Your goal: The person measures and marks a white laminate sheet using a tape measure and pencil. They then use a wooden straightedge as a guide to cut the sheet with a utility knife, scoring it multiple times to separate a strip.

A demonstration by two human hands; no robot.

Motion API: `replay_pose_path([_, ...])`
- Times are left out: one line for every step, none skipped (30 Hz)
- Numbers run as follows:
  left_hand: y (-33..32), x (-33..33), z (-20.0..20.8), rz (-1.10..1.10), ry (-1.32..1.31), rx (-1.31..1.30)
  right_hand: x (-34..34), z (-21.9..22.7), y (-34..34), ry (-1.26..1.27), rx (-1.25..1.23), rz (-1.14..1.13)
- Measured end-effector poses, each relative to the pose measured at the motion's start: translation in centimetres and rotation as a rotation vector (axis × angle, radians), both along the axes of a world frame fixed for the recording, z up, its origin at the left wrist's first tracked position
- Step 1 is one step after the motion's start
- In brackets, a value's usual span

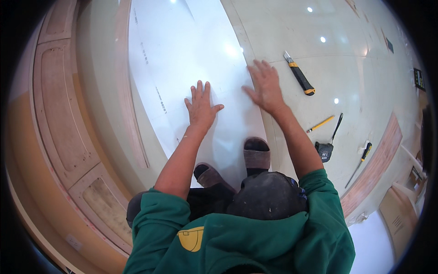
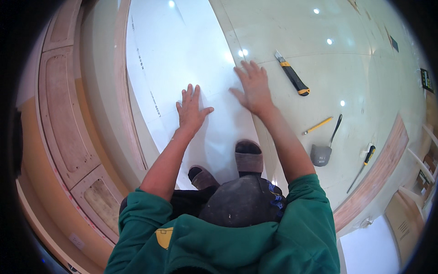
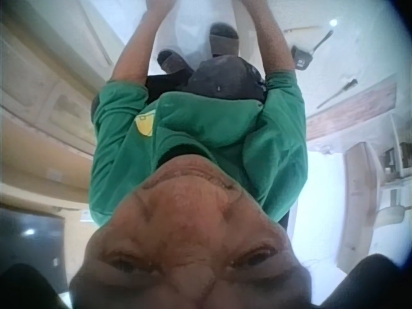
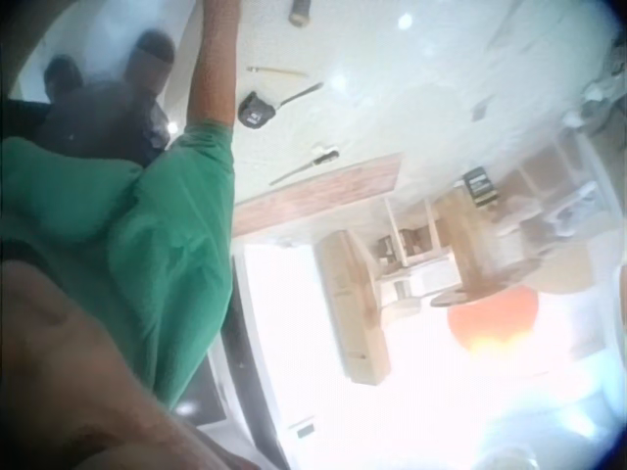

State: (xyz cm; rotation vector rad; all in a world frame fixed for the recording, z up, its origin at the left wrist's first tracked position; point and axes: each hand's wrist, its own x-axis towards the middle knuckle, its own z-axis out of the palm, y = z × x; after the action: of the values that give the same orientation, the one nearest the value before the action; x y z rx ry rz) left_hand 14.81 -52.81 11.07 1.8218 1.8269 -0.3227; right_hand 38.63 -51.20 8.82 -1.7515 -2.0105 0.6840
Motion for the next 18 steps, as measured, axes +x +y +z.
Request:
replay_pose_path([0.0,0.1,0.0,-0.009,0.007,-0.002,-0.9,0.5,-0.5,-0.076,-0.063,0.05])
replay_pose_path([0.1,0.4,0.2,-0.021,0.013,0.001,-1.4,0.9,-0.8,-0.153,-0.122,0.095])
replay_pose_path([0.4,0.6,0.3,-0.033,0.019,0.003,-1.4,-0.2,-1.6,-0.12,-0.072,0.063])
replay_pose_path([0.4,0.6,0.5,-0.047,0.025,0.008,-1.4,-0.2,-1.6,-0.12,-0.083,0.062])
replay_pose_path([0.4,0.6,0.6,-0.061,0.031,0.011,-1.4,-0.2,-1.5,-0.121,-0.095,0.06])
replay_pose_path([0.5,0.5,0.7,-0.075,0.037,0.015,-1.5,-0.2,-1.5,-0.123,-0.107,0.058])
replay_pose_path([0.6,0.4,0.7,-0.096,0.047,0.005,-1.5,-0.1,-1.4,-0.123,-0.093,0.07])
replay_pose_path([0.8,0.1,0.8,-0.116,0.059,-0.004,-1.6,0.1,-1.3,-0.124,-0.079,0.081])
replay_pose_path([1.0,-0.3,0.9,-0.137,0.07,-0.014,-1.7,0.1,-1.2,-0.125,-0.065,0.093])
replay_pose_path([1.2,-0.5,1.1,-0.178,0.077,-0.02,-1.7,0.1,-1.2,-0.127,-0.068,0.088])
replay_pose_path([1.6,-0.8,1.3,-0.219,0.085,-0.026,-1.7,0.1,-1.2,-0.129,-0.071,0.083])
replay_pose_path([1.9,-1.2,1.4,-0.259,0.093,-0.032,-1.6,0.1,-1.2,-0.131,-0.074,0.08])
replay_pose_path([2.6,-1.5,1.9,-0.282,0.069,-0.068,-1.6,0.2,-1.1,-0.14,-0.078,0.083])
replay_pose_path([3.4,-2.0,2.5,-0.305,0.046,-0.104,-1.6,0.4,-1.2,-0.149,-0.082,0.086])
replay_pose_path([4.2,-2.7,3.0,-0.328,0.023,-0.14,-1.6,0.5,-1.2,-0.158,-0.086,0.09])
replay_pose_path([5.1,-4.2,2.9,-0.317,-0.051,-0.158,-1.8,0.7,-1.0,-0.164,-0.081,0.096])
replay_pose_path([5.9,-6.2,2.3,-0.304,-0.126,-0.18,-2.0,0.7,-1.0,-0.169,-0.079,0.105])
replay_pose_path([6.8,-7.9,1.9,-0.294,-0.206,-0.203,-2.0,0.6,-1.0,-0.18,-0.081,0.112])
